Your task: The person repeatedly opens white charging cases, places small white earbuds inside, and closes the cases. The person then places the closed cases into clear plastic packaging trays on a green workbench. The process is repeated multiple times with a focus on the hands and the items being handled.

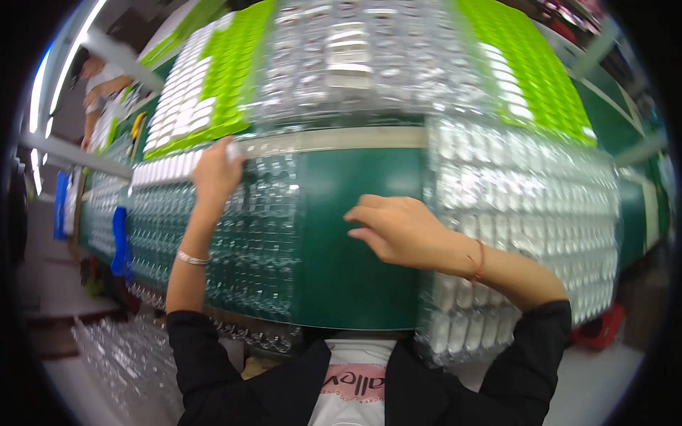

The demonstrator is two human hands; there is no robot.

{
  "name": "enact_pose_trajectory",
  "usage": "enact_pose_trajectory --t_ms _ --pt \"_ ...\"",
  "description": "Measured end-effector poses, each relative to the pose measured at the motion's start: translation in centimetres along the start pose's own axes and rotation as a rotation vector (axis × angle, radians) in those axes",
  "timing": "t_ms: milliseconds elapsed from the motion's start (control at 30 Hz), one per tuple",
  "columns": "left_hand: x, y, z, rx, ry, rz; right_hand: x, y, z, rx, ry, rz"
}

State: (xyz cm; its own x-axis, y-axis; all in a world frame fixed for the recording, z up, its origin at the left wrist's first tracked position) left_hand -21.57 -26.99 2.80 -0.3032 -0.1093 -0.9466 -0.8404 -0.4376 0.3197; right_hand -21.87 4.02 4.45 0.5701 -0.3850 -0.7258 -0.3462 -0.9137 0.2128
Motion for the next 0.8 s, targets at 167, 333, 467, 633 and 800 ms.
enact_pose_trajectory --t_ms 167,333,467,633,800 --pt "-0.5 0.0 -2.2 -0.03 -0.371 0.029 -6.6 -4.4 -0.5 -0.009 -0.025 0.23" --pt "-8.0 -8.0 2.0 -0.052 -0.858 -0.144 -16.8 -16.1 5.9 0.28 -0.3 0.674" --pt "-11.0 -13.7 6.2 0.059 -0.858 -0.198 -25.3 -31.3 13.2 0.661 -0.719 0.887" --pt "-11.1 -17.9 6.5 0.078 -0.876 -0.261 -31.3 -45.2 16.2 1.015 -1.009 0.927" --pt "-10.1 -18.7 7.6 0.037 -0.959 -0.284 -33.3 -49.5 19.8 1.26 -1.088 0.643"
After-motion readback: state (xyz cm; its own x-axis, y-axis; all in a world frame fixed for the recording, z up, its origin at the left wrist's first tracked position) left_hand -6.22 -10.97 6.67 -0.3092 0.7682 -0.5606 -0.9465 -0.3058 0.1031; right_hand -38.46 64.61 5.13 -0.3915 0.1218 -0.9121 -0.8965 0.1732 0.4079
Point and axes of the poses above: each hand's wrist, its own y-axis towards the middle knuckle, its own x-axis out of the palm, z = x × y, the point moved 8 cm from there along y, towards the middle knuckle, and after that the axes turned 8 degrees about -x, right-handed, at the moved point
